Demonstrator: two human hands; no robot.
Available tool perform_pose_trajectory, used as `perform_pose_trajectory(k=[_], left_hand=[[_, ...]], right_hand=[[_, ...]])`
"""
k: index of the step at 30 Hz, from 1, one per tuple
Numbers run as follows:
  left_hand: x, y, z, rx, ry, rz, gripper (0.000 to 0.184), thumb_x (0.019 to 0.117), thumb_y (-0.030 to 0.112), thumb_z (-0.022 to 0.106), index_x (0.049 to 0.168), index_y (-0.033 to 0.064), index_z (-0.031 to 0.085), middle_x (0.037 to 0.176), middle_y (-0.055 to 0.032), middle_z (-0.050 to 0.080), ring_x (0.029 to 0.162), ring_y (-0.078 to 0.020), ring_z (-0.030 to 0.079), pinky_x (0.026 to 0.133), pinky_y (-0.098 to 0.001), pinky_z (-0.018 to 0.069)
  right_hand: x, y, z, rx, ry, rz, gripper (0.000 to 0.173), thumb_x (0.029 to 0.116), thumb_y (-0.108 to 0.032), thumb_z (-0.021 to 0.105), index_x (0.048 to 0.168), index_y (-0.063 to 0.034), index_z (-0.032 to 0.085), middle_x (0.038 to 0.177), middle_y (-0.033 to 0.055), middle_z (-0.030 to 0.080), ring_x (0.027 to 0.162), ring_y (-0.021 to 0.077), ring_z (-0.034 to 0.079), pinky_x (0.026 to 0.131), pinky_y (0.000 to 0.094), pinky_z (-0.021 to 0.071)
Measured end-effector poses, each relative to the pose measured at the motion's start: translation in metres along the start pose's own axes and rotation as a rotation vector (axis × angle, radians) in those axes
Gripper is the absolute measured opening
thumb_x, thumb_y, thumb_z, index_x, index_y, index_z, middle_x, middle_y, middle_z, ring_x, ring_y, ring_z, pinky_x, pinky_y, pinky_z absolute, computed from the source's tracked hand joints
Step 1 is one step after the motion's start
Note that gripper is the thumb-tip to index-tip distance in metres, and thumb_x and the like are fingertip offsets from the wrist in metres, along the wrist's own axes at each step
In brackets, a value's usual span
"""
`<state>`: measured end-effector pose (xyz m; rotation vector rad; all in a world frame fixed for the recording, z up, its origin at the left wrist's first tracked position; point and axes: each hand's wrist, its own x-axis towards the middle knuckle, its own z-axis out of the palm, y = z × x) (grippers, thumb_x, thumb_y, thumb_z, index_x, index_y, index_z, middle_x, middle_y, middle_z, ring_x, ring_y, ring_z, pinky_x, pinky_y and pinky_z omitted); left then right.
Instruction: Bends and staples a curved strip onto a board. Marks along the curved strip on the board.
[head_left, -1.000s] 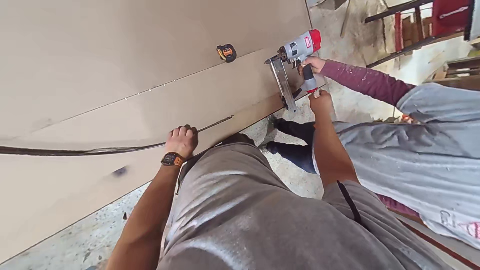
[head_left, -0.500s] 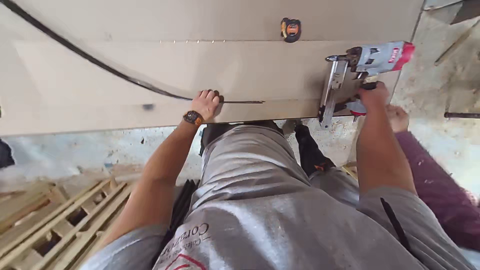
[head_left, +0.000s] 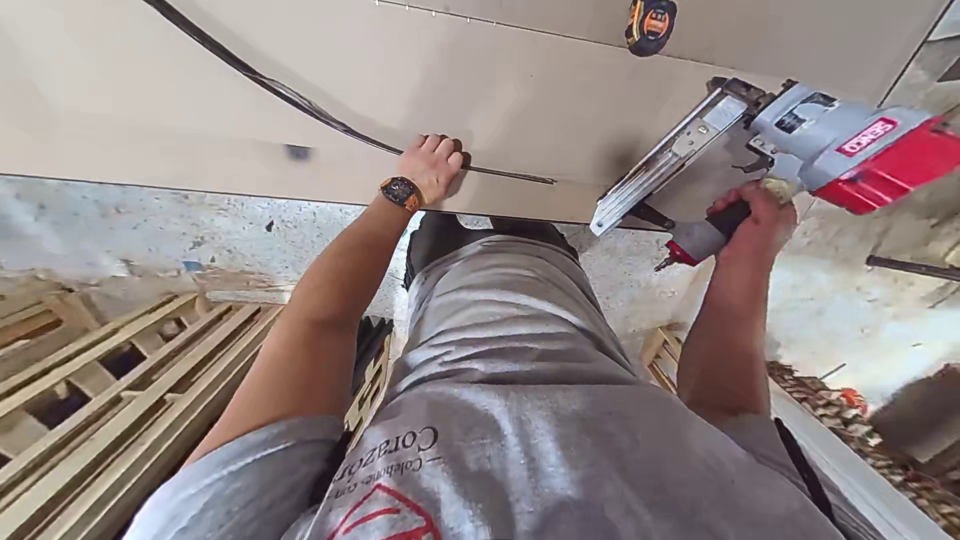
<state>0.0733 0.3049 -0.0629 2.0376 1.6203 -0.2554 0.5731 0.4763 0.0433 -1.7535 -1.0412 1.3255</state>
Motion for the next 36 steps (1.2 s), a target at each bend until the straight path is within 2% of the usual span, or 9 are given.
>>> perform_pose_trajectory(k=[3, 6, 11, 15, 17, 19, 23, 28, 36], left_hand=[[-0.001, -0.001, 0.000, 0.004, -0.009, 0.005, 0.028, 0.1055, 0.019, 0.043, 0.114, -0.0026, 0.058, 0.125, -0.0264, 0.062, 0.122, -0.0468, 0.059, 0.099, -0.0603, 0.0485], [-0.002, -0.003, 0.002, 0.003, -0.009, 0.026, 0.030, 0.1055, 0.022, 0.043, 0.116, -0.0018, 0.058, 0.127, -0.0263, 0.061, 0.124, -0.0465, 0.058, 0.100, -0.0610, 0.0478], [-0.004, -0.002, 0.004, -0.062, 0.095, 0.033, 0.036, 0.1034, 0.034, 0.048, 0.114, 0.0028, 0.063, 0.126, -0.0225, 0.063, 0.123, -0.0443, 0.059, 0.098, -0.0617, 0.0488], [-0.003, -0.004, 0.003, -0.090, 0.075, 0.053, 0.036, 0.1056, 0.032, 0.043, 0.116, 0.0036, 0.063, 0.129, -0.0224, 0.063, 0.125, -0.0442, 0.058, 0.100, -0.0620, 0.0481], [-0.001, -0.007, 0.001, -0.088, 0.066, 0.060, 0.035, 0.1051, 0.030, 0.044, 0.117, 0.0035, 0.063, 0.129, -0.0226, 0.063, 0.125, -0.0443, 0.058, 0.099, -0.0623, 0.0480], [-0.003, -0.008, 0.002, -0.082, 0.055, 0.065, 0.035, 0.1038, 0.030, 0.046, 0.119, 0.0039, 0.062, 0.130, -0.0228, 0.062, 0.126, -0.0446, 0.058, 0.099, -0.0629, 0.0479], [-0.006, -0.006, 0.005, -0.072, 0.087, 0.087, 0.041, 0.0962, 0.034, 0.059, 0.124, 0.0039, 0.065, 0.132, -0.0225, 0.061, 0.125, -0.0452, 0.057, 0.098, -0.0644, 0.0474], [-0.005, -0.006, 0.013, -0.086, 0.173, 0.090, 0.030, 0.1018, 0.029, 0.049, 0.116, 0.0072, 0.065, 0.128, -0.0206, 0.063, 0.122, -0.0439, 0.059, 0.094, -0.0628, 0.0500], [-0.006, -0.007, 0.017, -0.070, 0.148, 0.078, 0.033, 0.0979, 0.029, 0.055, 0.121, 0.0076, 0.064, 0.131, -0.0203, 0.061, 0.123, -0.0437, 0.058, 0.095, -0.0626, 0.0496]], right_hand=[[-0.056, -0.023, 0.010, -0.003, -0.130, -0.214, 0.034, 0.0902, -0.012, 0.071, 0.120, -0.0091, 0.054, 0.091, 0.0045, 0.069, 0.078, 0.0229, 0.070, 0.074, 0.0453, 0.0630], [-0.091, -0.037, 0.023, -0.199, -0.388, -0.109, 0.031, 0.0870, -0.023, 0.078, 0.114, -0.0133, 0.065, 0.095, -0.0006, 0.071, 0.084, 0.0147, 0.069, 0.080, 0.0393, 0.0611], [-0.150, -0.028, 0.127, -0.823, -0.250, -0.078, 0.048, 0.0833, -0.035, 0.082, 0.118, -0.0053, 0.067, 0.091, 0.0112, 0.073, 0.082, 0.0232, 0.071, 0.075, 0.0525, 0.0598], [-0.176, 0.026, 0.181, -1.067, -0.227, -0.299, 0.037, 0.0858, -0.037, 0.075, 0.108, -0.0079, 0.068, 0.083, 0.0119, 0.072, 0.077, 0.0321, 0.072, 0.066, 0.0603, 0.0568], [-0.177, 0.036, 0.195, -1.188, -0.234, -0.443, 0.028, 0.0821, -0.027, 0.074, 0.099, -0.0058, 0.068, 0.083, 0.0146, 0.071, 0.076, 0.0357, 0.072, 0.061, 0.0591, 0.0560], [-0.176, 0.040, 0.206, -1.258, -0.247, -0.487, 0.028, 0.0803, -0.025, 0.076, 0.101, -0.0069, 0.069, 0.089, 0.0142, 0.072, 0.081, 0.0357, 0.073, 0.062, 0.0573, 0.0570], [-0.169, 0.017, 0.251, -1.268, -0.204, -0.244, 0.039, 0.0887, -0.034, 0.074, 0.116, -0.0070, 0.065, 0.102, 0.0159, 0.072, 0.092, 0.0360, 0.072, 0.073, 0.0575, 0.0580], [-0.157, -0.002, 0.300, -1.160, -0.096, 0.061, 0.049, 0.0947, -0.040, 0.066, 0.128, -0.0056, 0.058, 0.106, 0.0152, 0.072, 0.098, 0.0341, 0.072, 0.082, 0.0557, 0.0583], [-0.172, 0.030, 0.315, -0.868, -0.044, 0.197, 0.067, 0.0957, -0.034, 0.069, 0.149, -0.0054, 0.041, 0.123, 0.0194, 0.067, 0.110, 0.0343, 0.069, 0.093, 0.0537, 0.0569]])
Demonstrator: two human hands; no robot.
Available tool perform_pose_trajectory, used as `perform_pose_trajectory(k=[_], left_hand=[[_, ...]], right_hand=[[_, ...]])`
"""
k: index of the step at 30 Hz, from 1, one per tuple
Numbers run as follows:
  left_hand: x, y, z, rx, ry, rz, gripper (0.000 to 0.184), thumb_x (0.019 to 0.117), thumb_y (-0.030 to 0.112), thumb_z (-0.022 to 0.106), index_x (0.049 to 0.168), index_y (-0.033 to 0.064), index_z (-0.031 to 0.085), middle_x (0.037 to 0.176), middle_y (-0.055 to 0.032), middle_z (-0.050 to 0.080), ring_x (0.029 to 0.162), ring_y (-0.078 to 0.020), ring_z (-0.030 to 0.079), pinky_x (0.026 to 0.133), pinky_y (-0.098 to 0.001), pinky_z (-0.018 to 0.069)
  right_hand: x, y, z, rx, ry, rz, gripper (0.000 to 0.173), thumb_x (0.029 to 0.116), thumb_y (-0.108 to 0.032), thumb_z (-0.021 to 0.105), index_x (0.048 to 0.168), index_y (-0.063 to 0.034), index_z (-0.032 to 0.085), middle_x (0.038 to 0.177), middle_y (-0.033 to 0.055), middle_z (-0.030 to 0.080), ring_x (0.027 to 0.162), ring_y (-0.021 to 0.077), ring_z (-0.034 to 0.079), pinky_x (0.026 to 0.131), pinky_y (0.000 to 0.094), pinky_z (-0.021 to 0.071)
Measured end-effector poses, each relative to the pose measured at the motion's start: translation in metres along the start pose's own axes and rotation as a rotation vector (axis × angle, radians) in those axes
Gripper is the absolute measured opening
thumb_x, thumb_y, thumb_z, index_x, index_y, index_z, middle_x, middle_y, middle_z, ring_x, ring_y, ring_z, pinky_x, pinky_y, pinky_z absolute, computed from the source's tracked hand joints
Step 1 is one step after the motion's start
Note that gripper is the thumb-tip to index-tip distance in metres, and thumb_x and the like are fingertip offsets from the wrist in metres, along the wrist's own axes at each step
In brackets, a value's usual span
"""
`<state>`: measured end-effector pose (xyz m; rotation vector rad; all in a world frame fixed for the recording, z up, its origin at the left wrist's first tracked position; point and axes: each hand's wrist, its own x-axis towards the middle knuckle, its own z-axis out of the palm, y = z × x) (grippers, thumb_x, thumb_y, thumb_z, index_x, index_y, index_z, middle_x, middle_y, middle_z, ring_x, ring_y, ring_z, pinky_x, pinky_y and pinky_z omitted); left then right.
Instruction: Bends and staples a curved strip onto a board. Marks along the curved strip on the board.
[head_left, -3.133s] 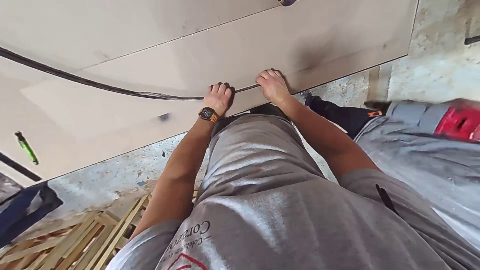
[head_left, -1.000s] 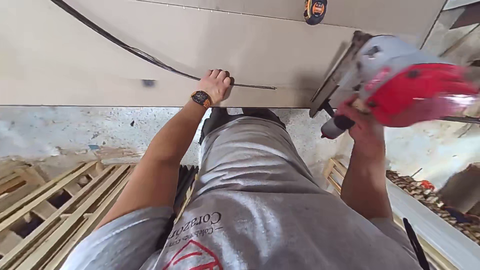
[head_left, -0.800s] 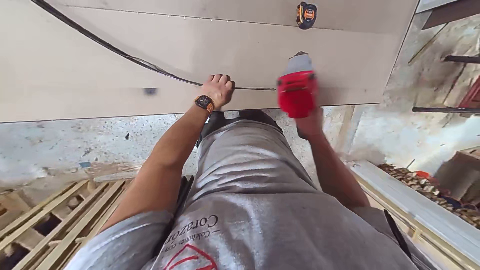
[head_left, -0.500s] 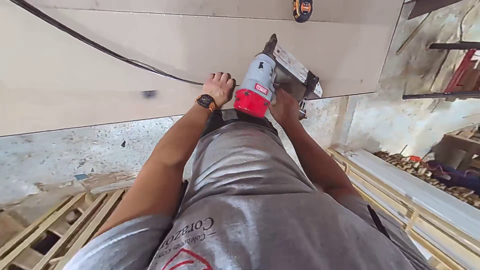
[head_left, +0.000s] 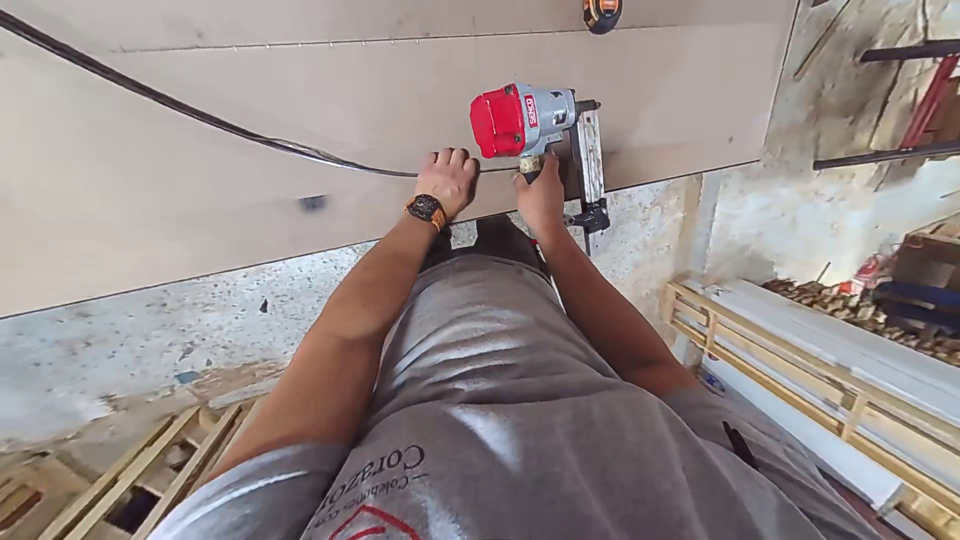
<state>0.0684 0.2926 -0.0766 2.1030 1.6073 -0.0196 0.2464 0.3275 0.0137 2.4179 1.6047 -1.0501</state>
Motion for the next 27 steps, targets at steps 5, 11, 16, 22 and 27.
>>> perform_pose_trajectory(k=[5, 11, 16, 22, 27], left_hand=[[-0.002, 0.000, 0.000, 0.003, -0.013, 0.008, 0.032, 0.0968, 0.028, 0.058, 0.121, 0.0080, 0.064, 0.134, -0.0198, 0.060, 0.127, -0.0434, 0.056, 0.097, -0.0621, 0.0490], [-0.002, -0.001, -0.003, 0.015, -0.018, 0.014, 0.028, 0.0973, 0.021, 0.058, 0.119, 0.0049, 0.064, 0.133, -0.0223, 0.060, 0.126, -0.0448, 0.057, 0.095, -0.0632, 0.0502], [-0.004, -0.004, 0.001, 0.022, -0.001, 0.043, 0.027, 0.0974, 0.024, 0.058, 0.117, 0.0064, 0.064, 0.133, -0.0201, 0.059, 0.128, -0.0434, 0.055, 0.096, -0.0620, 0.0498], [-0.005, -0.002, 0.001, 0.021, 0.031, 0.023, 0.026, 0.0992, 0.021, 0.055, 0.118, 0.0052, 0.064, 0.132, -0.0202, 0.060, 0.127, -0.0424, 0.056, 0.096, -0.0601, 0.0505], [-0.008, -0.001, 0.003, 0.025, 0.047, 0.022, 0.025, 0.1001, 0.023, 0.052, 0.115, 0.0068, 0.063, 0.132, -0.0186, 0.060, 0.127, -0.0415, 0.056, 0.093, -0.0597, 0.0507]], right_hand=[[0.000, 0.007, 0.019, 0.002, 0.013, -0.014, 0.074, 0.0947, -0.038, 0.073, 0.151, -0.0043, 0.038, 0.125, 0.0198, 0.066, 0.110, 0.0332, 0.069, 0.094, 0.0519, 0.0575], [0.004, 0.008, 0.029, -0.128, 0.112, -0.120, 0.075, 0.0990, -0.042, 0.065, 0.151, 0.0053, 0.039, 0.135, 0.0254, 0.061, 0.125, 0.0373, 0.062, 0.105, 0.0510, 0.0517], [0.011, 0.006, 0.035, -0.185, 0.144, -0.126, 0.071, 0.1005, -0.040, 0.063, 0.150, 0.0048, 0.039, 0.130, 0.0248, 0.062, 0.122, 0.0380, 0.063, 0.100, 0.0490, 0.0541], [0.010, 0.020, 0.036, -0.120, 0.164, -0.144, 0.076, 0.0976, -0.045, 0.065, 0.155, -0.0017, 0.039, 0.135, 0.0194, 0.063, 0.124, 0.0324, 0.064, 0.103, 0.0469, 0.0538], [0.009, 0.021, 0.032, -0.053, 0.122, -0.069, 0.074, 0.0929, -0.049, 0.070, 0.150, -0.0097, 0.044, 0.117, 0.0148, 0.071, 0.103, 0.0310, 0.072, 0.087, 0.0515, 0.0593]])
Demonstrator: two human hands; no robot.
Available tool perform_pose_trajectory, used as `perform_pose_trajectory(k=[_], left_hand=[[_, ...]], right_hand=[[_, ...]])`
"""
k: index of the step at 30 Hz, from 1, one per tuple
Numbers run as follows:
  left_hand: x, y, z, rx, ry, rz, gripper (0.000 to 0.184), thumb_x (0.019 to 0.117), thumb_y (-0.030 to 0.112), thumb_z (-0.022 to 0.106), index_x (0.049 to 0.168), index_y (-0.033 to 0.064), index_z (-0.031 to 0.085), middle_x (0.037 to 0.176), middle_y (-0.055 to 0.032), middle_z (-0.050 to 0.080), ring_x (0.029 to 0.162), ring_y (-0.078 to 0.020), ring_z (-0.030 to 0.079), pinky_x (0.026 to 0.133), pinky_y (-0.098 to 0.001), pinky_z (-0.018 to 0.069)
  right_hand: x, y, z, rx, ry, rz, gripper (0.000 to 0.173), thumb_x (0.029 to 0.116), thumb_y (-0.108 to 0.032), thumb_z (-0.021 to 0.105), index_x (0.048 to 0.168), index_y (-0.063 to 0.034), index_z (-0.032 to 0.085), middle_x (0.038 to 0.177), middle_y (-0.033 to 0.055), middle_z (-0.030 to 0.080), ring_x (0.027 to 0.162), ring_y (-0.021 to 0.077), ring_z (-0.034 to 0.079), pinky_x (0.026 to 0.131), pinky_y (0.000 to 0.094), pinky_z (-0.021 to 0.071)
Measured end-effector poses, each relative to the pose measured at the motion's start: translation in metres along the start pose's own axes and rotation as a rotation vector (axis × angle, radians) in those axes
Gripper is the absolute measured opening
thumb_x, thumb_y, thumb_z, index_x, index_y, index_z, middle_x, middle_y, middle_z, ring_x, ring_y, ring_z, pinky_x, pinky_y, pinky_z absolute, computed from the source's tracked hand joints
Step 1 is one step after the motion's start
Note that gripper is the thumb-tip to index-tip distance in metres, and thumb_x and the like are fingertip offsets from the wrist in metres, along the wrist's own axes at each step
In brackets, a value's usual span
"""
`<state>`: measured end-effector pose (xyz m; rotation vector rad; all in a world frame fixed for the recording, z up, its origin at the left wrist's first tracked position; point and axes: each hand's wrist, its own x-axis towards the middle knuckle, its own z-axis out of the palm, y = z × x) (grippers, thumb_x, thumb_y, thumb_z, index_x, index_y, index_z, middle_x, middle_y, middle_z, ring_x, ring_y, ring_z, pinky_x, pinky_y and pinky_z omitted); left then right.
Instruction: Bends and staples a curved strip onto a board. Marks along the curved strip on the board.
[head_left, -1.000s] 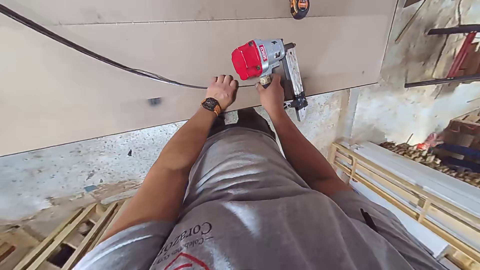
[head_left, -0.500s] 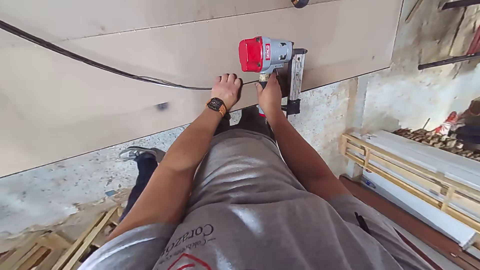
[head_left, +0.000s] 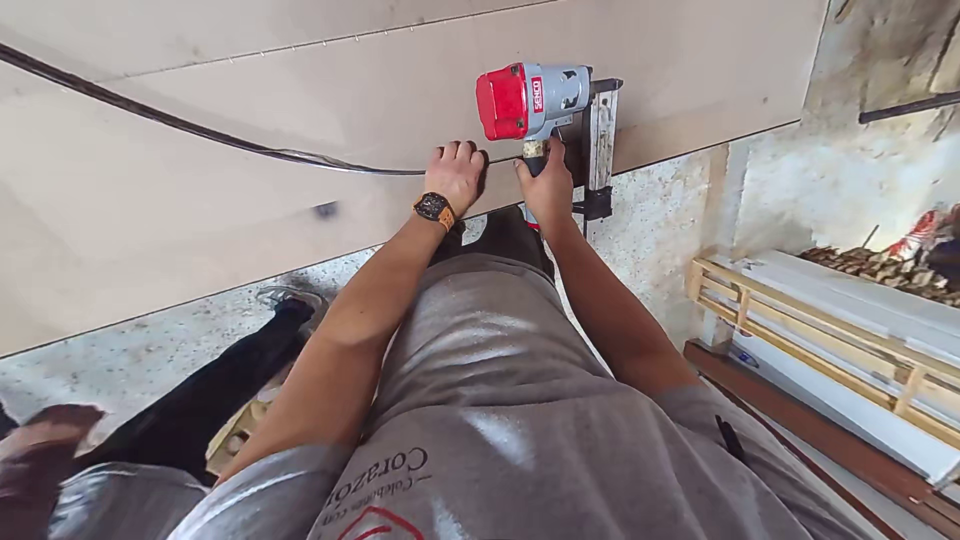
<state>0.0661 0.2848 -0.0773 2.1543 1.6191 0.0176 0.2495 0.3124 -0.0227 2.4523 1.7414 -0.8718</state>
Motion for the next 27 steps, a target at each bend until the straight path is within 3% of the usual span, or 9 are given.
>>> perform_pose_trajectory(k=[3, 6, 13, 17, 22, 26, 27], left_hand=[[0.002, -0.001, -0.005, -0.011, -0.024, 0.010, 0.025, 0.0976, 0.022, 0.057, 0.117, 0.0083, 0.065, 0.131, -0.0191, 0.061, 0.125, -0.0429, 0.056, 0.092, -0.0618, 0.0498], [0.002, -0.004, -0.002, 0.000, -0.019, 0.041, 0.023, 0.0961, 0.019, 0.058, 0.115, 0.0084, 0.066, 0.130, -0.0182, 0.062, 0.125, -0.0429, 0.056, 0.092, -0.0617, 0.0497], [-0.001, -0.008, -0.003, -0.034, 0.013, 0.084, 0.023, 0.1013, 0.019, 0.052, 0.114, 0.0072, 0.067, 0.125, -0.0171, 0.066, 0.122, -0.0421, 0.059, 0.094, -0.0616, 0.0500], [0.007, -0.011, -0.002, 0.011, 0.040, 0.097, 0.024, 0.1043, 0.020, 0.049, 0.112, 0.0062, 0.067, 0.120, -0.0173, 0.069, 0.118, -0.0410, 0.063, 0.090, -0.0581, 0.0527], [0.003, -0.009, 0.004, 0.012, 0.068, 0.097, 0.019, 0.1016, 0.014, 0.052, 0.111, 0.0051, 0.066, 0.120, -0.0191, 0.067, 0.118, -0.0423, 0.061, 0.089, -0.0585, 0.0526], [0.003, -0.010, 0.009, 0.014, 0.084, 0.091, 0.017, 0.1005, 0.012, 0.054, 0.111, 0.0048, 0.065, 0.121, -0.0193, 0.066, 0.118, -0.0415, 0.062, 0.088, -0.0583, 0.0526], [0.003, -0.010, 0.010, 0.015, 0.085, 0.089, 0.017, 0.1005, 0.012, 0.054, 0.111, 0.0049, 0.064, 0.121, -0.0191, 0.066, 0.117, -0.0412, 0.062, 0.088, -0.0579, 0.0526]], right_hand=[[0.002, -0.003, -0.002, -0.032, -0.013, -0.010, 0.063, 0.0949, -0.046, 0.068, 0.141, -0.0056, 0.051, 0.112, 0.0154, 0.072, 0.101, 0.0309, 0.073, 0.087, 0.0506, 0.0591], [0.003, -0.003, -0.001, -0.049, -0.019, -0.026, 0.061, 0.0971, -0.045, 0.065, 0.140, -0.0043, 0.052, 0.112, 0.0162, 0.072, 0.101, 0.0308, 0.073, 0.087, 0.0499, 0.0593], [0.010, -0.010, -0.012, -0.086, -0.073, -0.011, 0.061, 0.0935, -0.048, 0.067, 0.134, -0.0045, 0.055, 0.104, 0.0151, 0.073, 0.096, 0.0328, 0.073, 0.083, 0.0529, 0.0591], [0.010, -0.007, -0.011, -0.091, -0.068, -0.015, 0.063, 0.0933, -0.048, 0.068, 0.136, -0.0046, 0.054, 0.105, 0.0154, 0.074, 0.096, 0.0328, 0.074, 0.083, 0.0528, 0.0593], [0.010, -0.002, -0.011, -0.042, -0.062, -0.043, 0.065, 0.0917, -0.051, 0.070, 0.137, -0.0067, 0.055, 0.108, 0.0142, 0.073, 0.097, 0.0309, 0.073, 0.085, 0.0515, 0.0595], [0.004, 0.004, -0.013, -0.022, -0.057, -0.067, 0.077, 0.0903, -0.053, 0.072, 0.148, -0.0074, 0.049, 0.113, 0.0156, 0.073, 0.100, 0.0319, 0.073, 0.086, 0.0534, 0.0590], [-0.002, 0.005, -0.017, -0.022, -0.035, -0.095, 0.078, 0.0908, -0.050, 0.073, 0.150, -0.0069, 0.047, 0.119, 0.0158, 0.072, 0.106, 0.0318, 0.072, 0.090, 0.0530, 0.0585]])
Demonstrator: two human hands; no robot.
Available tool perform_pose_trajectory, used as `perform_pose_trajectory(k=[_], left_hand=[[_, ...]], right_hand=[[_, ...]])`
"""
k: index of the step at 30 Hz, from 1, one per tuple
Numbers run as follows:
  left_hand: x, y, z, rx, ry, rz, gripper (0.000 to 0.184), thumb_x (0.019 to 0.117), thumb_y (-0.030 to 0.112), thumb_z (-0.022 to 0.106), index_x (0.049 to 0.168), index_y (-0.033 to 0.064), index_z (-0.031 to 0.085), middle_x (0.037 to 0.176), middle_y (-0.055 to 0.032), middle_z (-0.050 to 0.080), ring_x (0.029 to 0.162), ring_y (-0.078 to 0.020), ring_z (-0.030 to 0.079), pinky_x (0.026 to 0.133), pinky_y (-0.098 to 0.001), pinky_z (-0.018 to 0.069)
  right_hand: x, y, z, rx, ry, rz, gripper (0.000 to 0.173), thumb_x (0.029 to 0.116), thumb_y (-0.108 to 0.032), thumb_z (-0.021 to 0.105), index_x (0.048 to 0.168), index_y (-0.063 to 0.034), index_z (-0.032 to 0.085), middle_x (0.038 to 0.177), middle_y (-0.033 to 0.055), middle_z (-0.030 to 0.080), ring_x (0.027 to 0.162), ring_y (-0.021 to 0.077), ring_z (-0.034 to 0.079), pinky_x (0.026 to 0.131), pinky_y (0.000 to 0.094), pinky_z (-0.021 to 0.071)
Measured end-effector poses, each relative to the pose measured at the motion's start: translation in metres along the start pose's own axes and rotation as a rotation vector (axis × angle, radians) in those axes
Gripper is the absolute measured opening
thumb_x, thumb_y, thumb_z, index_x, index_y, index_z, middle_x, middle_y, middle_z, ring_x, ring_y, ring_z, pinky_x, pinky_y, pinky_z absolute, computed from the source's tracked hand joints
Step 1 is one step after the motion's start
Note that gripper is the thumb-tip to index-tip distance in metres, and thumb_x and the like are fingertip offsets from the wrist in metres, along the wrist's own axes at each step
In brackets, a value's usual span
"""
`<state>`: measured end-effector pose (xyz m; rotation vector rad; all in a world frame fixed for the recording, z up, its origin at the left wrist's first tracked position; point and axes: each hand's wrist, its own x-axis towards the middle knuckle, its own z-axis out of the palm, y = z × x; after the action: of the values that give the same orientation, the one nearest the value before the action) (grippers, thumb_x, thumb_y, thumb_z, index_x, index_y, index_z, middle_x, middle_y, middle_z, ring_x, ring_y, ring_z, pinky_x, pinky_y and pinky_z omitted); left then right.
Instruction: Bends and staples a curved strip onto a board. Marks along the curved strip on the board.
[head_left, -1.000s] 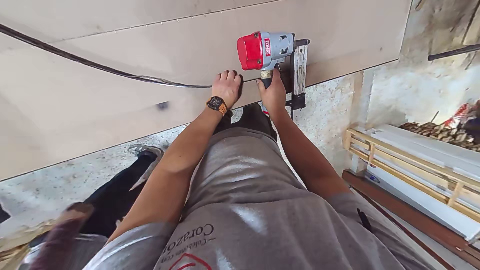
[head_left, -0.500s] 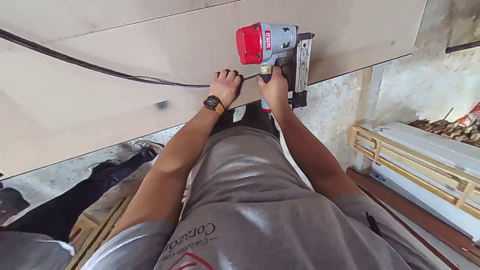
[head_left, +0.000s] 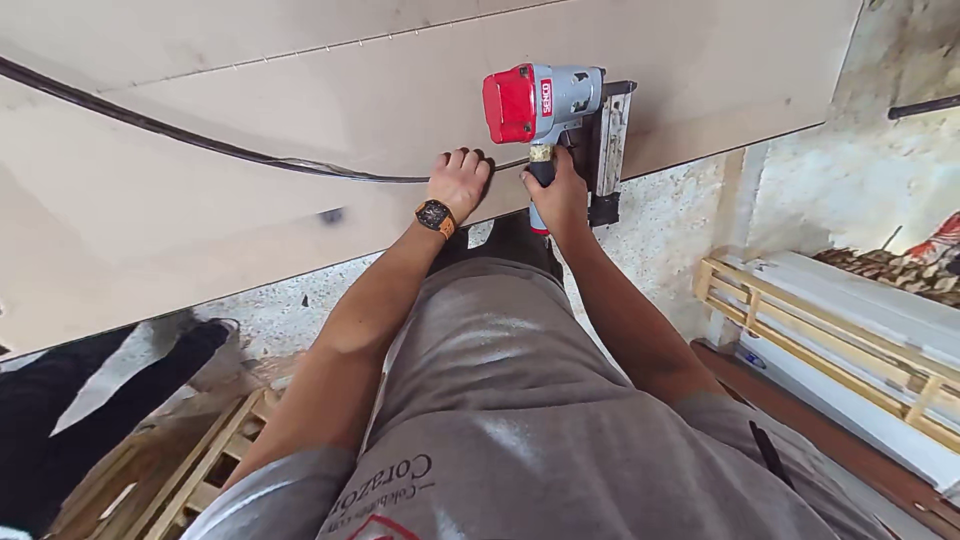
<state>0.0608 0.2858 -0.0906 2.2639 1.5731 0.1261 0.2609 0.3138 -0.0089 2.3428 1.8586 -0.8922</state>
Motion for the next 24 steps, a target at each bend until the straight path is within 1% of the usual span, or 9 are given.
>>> perform_pose_trajectory(k=[2, 3, 5, 7, 9, 11, 15, 20, 24], left_hand=[[0.001, 0.001, -0.001, 0.000, 0.001, -0.009, 0.017, 0.1005, 0.010, 0.053, 0.111, 0.0042, 0.065, 0.120, -0.0193, 0.066, 0.117, -0.0410, 0.062, 0.088, -0.0573, 0.0527], [0.002, 0.001, -0.002, 0.002, -0.001, -0.016, 0.017, 0.1010, 0.010, 0.053, 0.111, 0.0039, 0.065, 0.120, -0.0192, 0.066, 0.117, -0.0409, 0.062, 0.089, -0.0571, 0.0527], [0.000, 0.003, -0.003, 0.008, -0.009, -0.023, 0.018, 0.1016, 0.010, 0.051, 0.112, 0.0044, 0.065, 0.120, -0.0186, 0.066, 0.118, -0.0407, 0.062, 0.089, -0.0570, 0.0528], [0.001, 0.004, -0.005, 0.006, -0.035, -0.017, 0.018, 0.1017, 0.010, 0.051, 0.113, 0.0047, 0.064, 0.121, -0.0189, 0.065, 0.119, -0.0412, 0.060, 0.091, -0.0578, 0.0522], [0.003, 0.002, -0.007, 0.002, -0.056, -0.005, 0.018, 0.1006, 0.011, 0.055, 0.115, 0.0042, 0.064, 0.121, -0.0198, 0.065, 0.120, -0.0418, 0.060, 0.092, -0.0588, 0.0518], [0.004, 0.000, -0.008, 0.010, -0.064, 0.023, 0.019, 0.0988, 0.015, 0.059, 0.114, 0.0049, 0.065, 0.121, -0.0191, 0.066, 0.120, -0.0412, 0.061, 0.092, -0.0586, 0.0521], [0.002, 0.001, -0.010, 0.025, -0.089, 0.061, 0.018, 0.0999, 0.011, 0.056, 0.114, 0.0020, 0.063, 0.124, -0.0219, 0.063, 0.121, -0.0441, 0.058, 0.093, -0.0602, 0.0514], [0.010, 0.004, -0.016, 0.042, -0.149, 0.049, 0.019, 0.1012, 0.008, 0.051, 0.115, 0.0012, 0.062, 0.123, -0.0217, 0.065, 0.121, -0.0431, 0.060, 0.093, -0.0589, 0.0508], [0.006, 0.004, -0.010, 0.034, -0.085, 0.058, 0.017, 0.1005, 0.010, 0.053, 0.113, 0.0026, 0.062, 0.122, -0.0207, 0.063, 0.120, -0.0426, 0.059, 0.091, -0.0580, 0.0509]], right_hand=[[-0.021, 0.000, -0.010, -0.013, 0.055, -0.121, 0.071, 0.0950, -0.040, 0.070, 0.151, -0.0037, 0.046, 0.136, 0.0176, 0.064, 0.123, 0.0320, 0.064, 0.102, 0.0505, 0.0539], [-0.033, -0.002, -0.015, -0.018, 0.069, -0.184, 0.062, 0.0974, -0.036, 0.068, 0.147, -0.0034, 0.050, 0.134, 0.0170, 0.064, 0.121, 0.0307, 0.065, 0.101, 0.0493, 0.0549], [-0.051, -0.008, -0.015, 0.037, 0.022, -0.252, 0.043, 0.1011, -0.030, 0.062, 0.135, -0.0041, 0.060, 0.115, 0.0113, 0.073, 0.102, 0.0238, 0.072, 0.088, 0.0453, 0.0613], [-0.053, -0.017, 0.005, 0.237, -0.149, -0.116, 0.035, 0.1063, -0.029, 0.054, 0.131, -0.0060, 0.064, 0.104, 0.0067, 0.076, 0.088, 0.0173, 0.074, 0.079, 0.0407, 0.0634], [-0.037, -0.027, 0.037, 0.576, -0.320, 0.169, 0.041, 0.1108, -0.038, 0.044, 0.131, -0.0059, 0.061, 0.109, 0.0081, 0.075, 0.088, 0.0178, 0.076, 0.078, 0.0392, 0.0653], [-0.021, -0.034, 0.065, 0.756, -0.276, 0.311, 0.047, 0.1104, -0.044, 0.042, 0.126, -0.0047, 0.062, 0.107, 0.0105, 0.074, 0.088, 0.0204, 0.076, 0.080, 0.0418, 0.0651], [-0.006, -0.042, 0.084, 0.641, -0.114, 0.325, 0.047, 0.1096, -0.043, 0.041, 0.117, -0.0052, 0.067, 0.102, 0.0109, 0.074, 0.093, 0.0205, 0.074, 0.089, 0.0442, 0.0617], [-0.004, -0.045, 0.081, 0.508, -0.090, 0.308, 0.044, 0.1091, -0.041, 0.042, 0.113, -0.0059, 0.068, 0.101, 0.0109, 0.073, 0.095, 0.0216, 0.073, 0.091, 0.0454, 0.0596], [-0.003, -0.042, 0.078, 0.460, -0.117, 0.282, 0.044, 0.1098, -0.041, 0.041, 0.116, -0.0057, 0.066, 0.101, 0.0115, 0.073, 0.097, 0.0210, 0.073, 0.092, 0.0441, 0.0599]])
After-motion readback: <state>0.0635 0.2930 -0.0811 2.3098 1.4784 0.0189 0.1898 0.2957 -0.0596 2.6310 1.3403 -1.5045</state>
